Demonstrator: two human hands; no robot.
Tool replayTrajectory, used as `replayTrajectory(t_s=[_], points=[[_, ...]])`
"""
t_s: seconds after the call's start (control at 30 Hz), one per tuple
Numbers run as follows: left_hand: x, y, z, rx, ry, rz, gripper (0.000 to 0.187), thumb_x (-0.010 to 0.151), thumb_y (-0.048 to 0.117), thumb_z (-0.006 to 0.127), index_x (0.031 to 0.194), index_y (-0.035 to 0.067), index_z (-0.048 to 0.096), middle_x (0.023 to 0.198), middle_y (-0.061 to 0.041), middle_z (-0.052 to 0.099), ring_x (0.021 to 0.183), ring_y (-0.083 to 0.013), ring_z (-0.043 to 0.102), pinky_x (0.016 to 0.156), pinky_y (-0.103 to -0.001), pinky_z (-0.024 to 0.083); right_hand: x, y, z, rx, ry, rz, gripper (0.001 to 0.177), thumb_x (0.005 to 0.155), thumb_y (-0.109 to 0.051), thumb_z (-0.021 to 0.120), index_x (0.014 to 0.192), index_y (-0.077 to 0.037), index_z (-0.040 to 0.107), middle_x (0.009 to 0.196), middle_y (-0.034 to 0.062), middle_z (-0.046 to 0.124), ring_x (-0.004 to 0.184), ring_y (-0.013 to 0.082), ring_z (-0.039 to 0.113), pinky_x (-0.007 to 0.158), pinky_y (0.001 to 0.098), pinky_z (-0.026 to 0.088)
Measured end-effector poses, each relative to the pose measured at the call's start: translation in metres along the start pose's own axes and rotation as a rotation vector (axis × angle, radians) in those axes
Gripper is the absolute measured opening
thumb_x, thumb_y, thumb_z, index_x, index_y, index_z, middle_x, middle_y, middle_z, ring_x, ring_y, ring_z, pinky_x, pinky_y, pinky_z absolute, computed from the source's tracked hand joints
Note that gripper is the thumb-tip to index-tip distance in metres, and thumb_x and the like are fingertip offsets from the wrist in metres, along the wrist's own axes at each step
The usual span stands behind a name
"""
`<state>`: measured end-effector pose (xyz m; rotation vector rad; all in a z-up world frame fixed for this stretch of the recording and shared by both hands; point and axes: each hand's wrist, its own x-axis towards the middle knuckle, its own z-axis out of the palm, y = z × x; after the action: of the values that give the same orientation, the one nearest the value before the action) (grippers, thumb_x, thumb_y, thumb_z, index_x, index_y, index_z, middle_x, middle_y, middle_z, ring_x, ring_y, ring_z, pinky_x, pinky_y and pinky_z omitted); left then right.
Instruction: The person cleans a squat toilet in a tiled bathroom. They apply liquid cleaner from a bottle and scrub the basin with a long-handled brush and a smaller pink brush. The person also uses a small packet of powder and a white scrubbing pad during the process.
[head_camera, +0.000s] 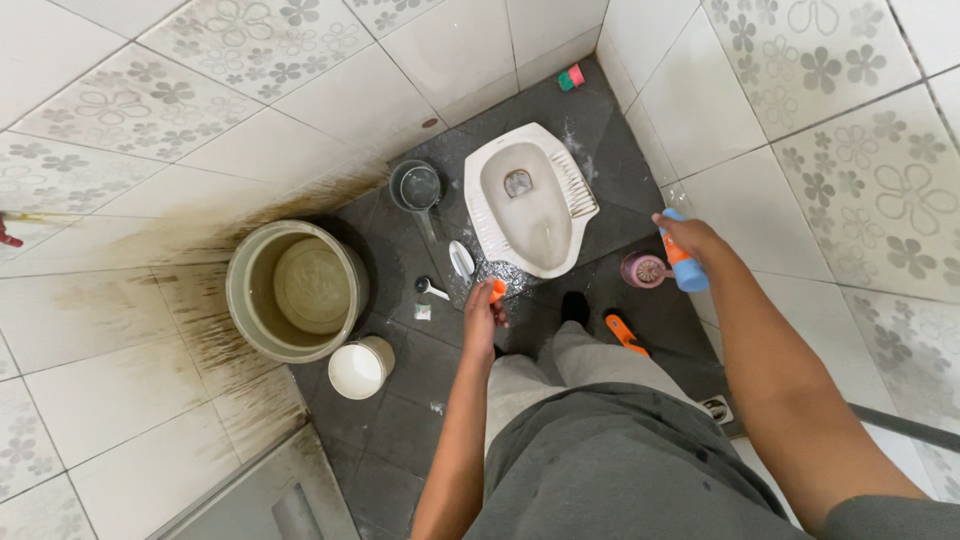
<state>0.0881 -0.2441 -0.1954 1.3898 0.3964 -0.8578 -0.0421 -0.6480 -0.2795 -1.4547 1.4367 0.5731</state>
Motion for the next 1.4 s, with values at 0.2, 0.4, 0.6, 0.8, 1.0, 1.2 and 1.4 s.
replayTrajectory(t_s=[0.2, 0.4, 0.6, 0.8, 1.0, 1.2, 1.4], points=[[-0.007, 0.000, -0.013, -0.039, 0.021, 0.024, 0.028, 0.101, 0.040, 0.058, 0.098, 0.013, 0.061, 0.069, 0.004, 0.048, 0.057, -0.0072, 0.047, 0.049, -0.026, 0.040, -0.012, -0.044, 0.031, 0.026, -0.074, -0.115, 0.070, 0.085, -0.063, 0.072, 0.104, 0.004, 0.067, 0.092, 0.0151, 0.068, 0.072, 0.0240, 0.064, 0.065, 0.0416, 0.053], [-0.023, 0.000, -0.034, -0.072, 0.098, 0.015, 0.030, 0.102, 0.043, 0.055, 0.095, 0.013, 0.060, 0.070, 0.004, 0.047, 0.057, -0.0072, 0.046, 0.050, -0.026, 0.040, -0.016, -0.050, 0.117, -0.244, -0.183, -0.220, 0.083, 0.082, -0.070, 0.069, 0.106, 0.009, 0.070, 0.094, 0.0202, 0.073, 0.075, 0.0263, 0.068, 0.070, 0.0419, 0.054], [-0.040, -0.005, -0.061, -0.126, 0.194, 0.020, 0.030, 0.102, 0.042, 0.055, 0.093, 0.012, 0.058, 0.069, 0.003, 0.046, 0.057, -0.0082, 0.046, 0.051, -0.027, 0.041, -0.022, -0.042, 0.199, -0.426, -0.269, -0.325, 0.089, 0.079, -0.074, 0.067, 0.109, 0.010, 0.074, 0.099, 0.0224, 0.076, 0.084, 0.0306, 0.072, 0.078, 0.0423, 0.055], [-0.058, -0.018, -0.083, -0.203, 0.252, 0.038, 0.032, 0.103, 0.042, 0.055, 0.094, 0.011, 0.058, 0.069, 0.003, 0.046, 0.057, -0.0088, 0.046, 0.052, -0.027, 0.041, -0.033, -0.023, 0.242, -0.532, -0.423, -0.252, 0.095, 0.078, -0.073, 0.070, 0.126, 0.009, 0.065, 0.129, 0.0259, 0.066, 0.114, 0.0318, 0.066, 0.098, 0.0413, 0.050], [-0.065, -0.034, -0.090, -0.194, 0.315, -0.011, 0.032, 0.101, 0.044, 0.055, 0.096, 0.013, 0.060, 0.070, 0.004, 0.046, 0.058, -0.0081, 0.047, 0.051, -0.027, 0.041, -0.039, -0.051, 0.246, -0.431, -0.416, -0.305, 0.090, 0.082, -0.069, 0.073, 0.125, 0.010, 0.065, 0.125, 0.0251, 0.067, 0.108, 0.0288, 0.066, 0.095, 0.0392, 0.050], [-0.051, -0.051, -0.088, -0.198, 0.273, 0.030, 0.034, 0.101, 0.045, 0.057, 0.098, 0.012, 0.060, 0.070, 0.004, 0.048, 0.057, -0.0076, 0.047, 0.050, -0.026, 0.041, -0.052, -0.123, 0.192, -0.080, -0.301, -0.196, 0.066, 0.086, -0.063, 0.070, 0.105, 0.000, 0.067, 0.086, 0.0095, 0.066, 0.064, 0.0199, 0.061, 0.060, 0.0368, 0.052], [-0.040, -0.043, -0.070, -0.171, 0.230, -0.003, 0.032, 0.099, 0.045, 0.057, 0.102, 0.014, 0.063, 0.068, 0.005, 0.047, 0.055, -0.0063, 0.047, 0.049, -0.025, 0.041, -0.045, -0.109, 0.144, -0.078, -0.211, -0.215, 0.064, 0.087, -0.064, 0.071, 0.097, -0.001, 0.067, 0.082, 0.0084, 0.065, 0.062, 0.0195, 0.059, 0.058, 0.0373, 0.049]])
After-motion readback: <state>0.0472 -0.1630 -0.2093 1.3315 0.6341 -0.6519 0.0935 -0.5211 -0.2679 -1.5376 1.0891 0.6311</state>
